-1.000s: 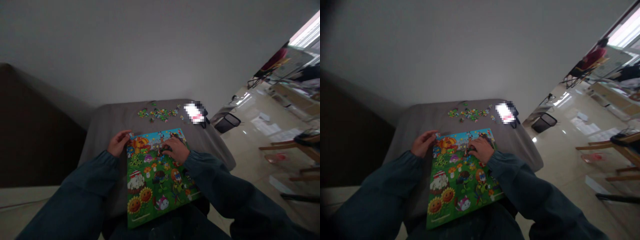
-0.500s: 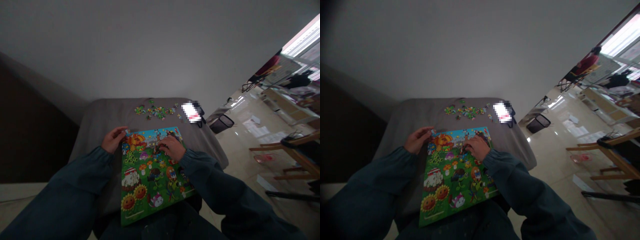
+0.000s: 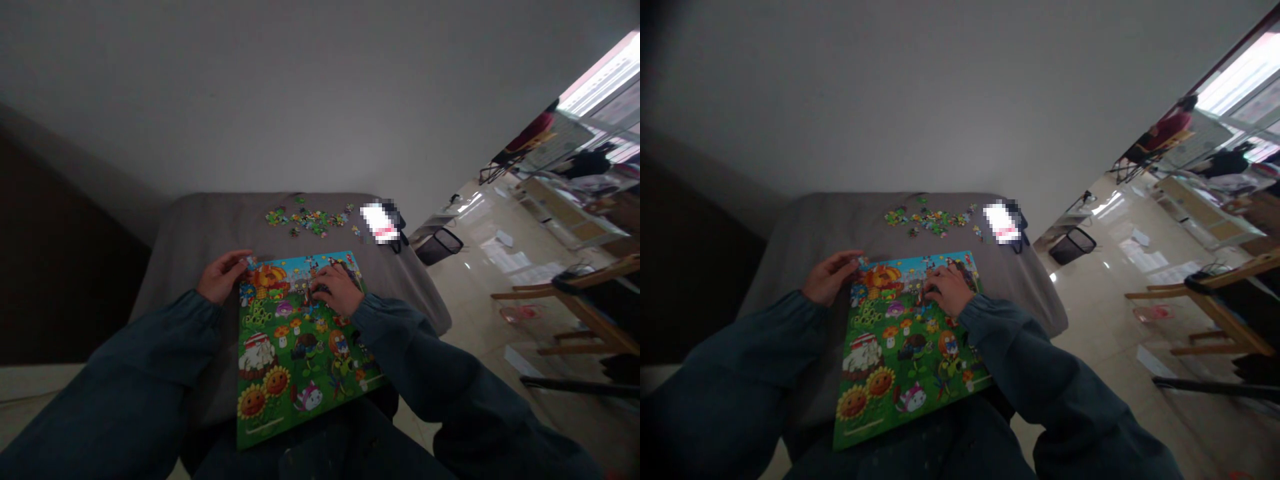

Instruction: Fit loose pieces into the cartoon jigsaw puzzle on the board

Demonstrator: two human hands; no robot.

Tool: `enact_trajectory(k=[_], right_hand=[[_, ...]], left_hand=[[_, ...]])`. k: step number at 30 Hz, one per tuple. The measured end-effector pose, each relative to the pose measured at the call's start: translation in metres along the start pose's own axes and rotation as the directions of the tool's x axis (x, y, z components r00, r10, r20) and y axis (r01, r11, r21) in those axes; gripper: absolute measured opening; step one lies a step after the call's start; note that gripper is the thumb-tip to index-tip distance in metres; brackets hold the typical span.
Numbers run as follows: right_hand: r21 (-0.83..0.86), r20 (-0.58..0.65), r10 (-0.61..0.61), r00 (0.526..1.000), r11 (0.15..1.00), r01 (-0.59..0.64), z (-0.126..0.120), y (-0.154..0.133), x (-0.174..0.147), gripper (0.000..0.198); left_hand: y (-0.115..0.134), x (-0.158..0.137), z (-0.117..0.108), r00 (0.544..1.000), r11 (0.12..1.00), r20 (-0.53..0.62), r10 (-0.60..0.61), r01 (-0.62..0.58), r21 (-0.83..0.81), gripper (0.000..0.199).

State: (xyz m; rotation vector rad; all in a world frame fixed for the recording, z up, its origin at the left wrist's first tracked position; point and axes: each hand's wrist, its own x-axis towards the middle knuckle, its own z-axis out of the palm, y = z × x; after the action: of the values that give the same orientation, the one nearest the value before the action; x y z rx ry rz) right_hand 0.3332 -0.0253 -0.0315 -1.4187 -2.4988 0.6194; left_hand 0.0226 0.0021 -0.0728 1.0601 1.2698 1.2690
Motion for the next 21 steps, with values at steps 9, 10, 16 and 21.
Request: enact_trajectory(k=[9, 10, 16, 21], right_hand=[[0.001, -0.022, 0.084, 0.996, 0.996, -0.084, 0.0066, 0.0028, 0.0017, 0.014], [0.001, -0.025, 0.088, 0.996, 0.996, -0.088, 0.0071, 0.0032, 0.0020, 0.014], [0.000, -0.039, 0.090, 0.995, 0.996, -0.090, 0.0077, 0.0050, 0.0023, 0.015], [-0.001, -0.052, 0.079, 0.995, 0.997, -0.079, 0.0075, 0.0054, 0.0018, 0.015]], left_hand=[[0.0030, -0.0009, 0.0010, 1.000, 1.000, -0.002, 0.000, 0.000, 0.004, 0.070], [0.0033, -0.0009, 0.0011, 1.000, 1.000, -0.001, 0.000, 0.000, 0.005, 0.069], [0.0046, -0.0018, 0.0020, 1.000, 1.000, 0.006, 0.004, -0.004, 0.016, 0.065], [0.0042, -0.0019, 0.0018, 1.000, 1.000, 0.007, 0.005, -0.005, 0.016, 0.064]])
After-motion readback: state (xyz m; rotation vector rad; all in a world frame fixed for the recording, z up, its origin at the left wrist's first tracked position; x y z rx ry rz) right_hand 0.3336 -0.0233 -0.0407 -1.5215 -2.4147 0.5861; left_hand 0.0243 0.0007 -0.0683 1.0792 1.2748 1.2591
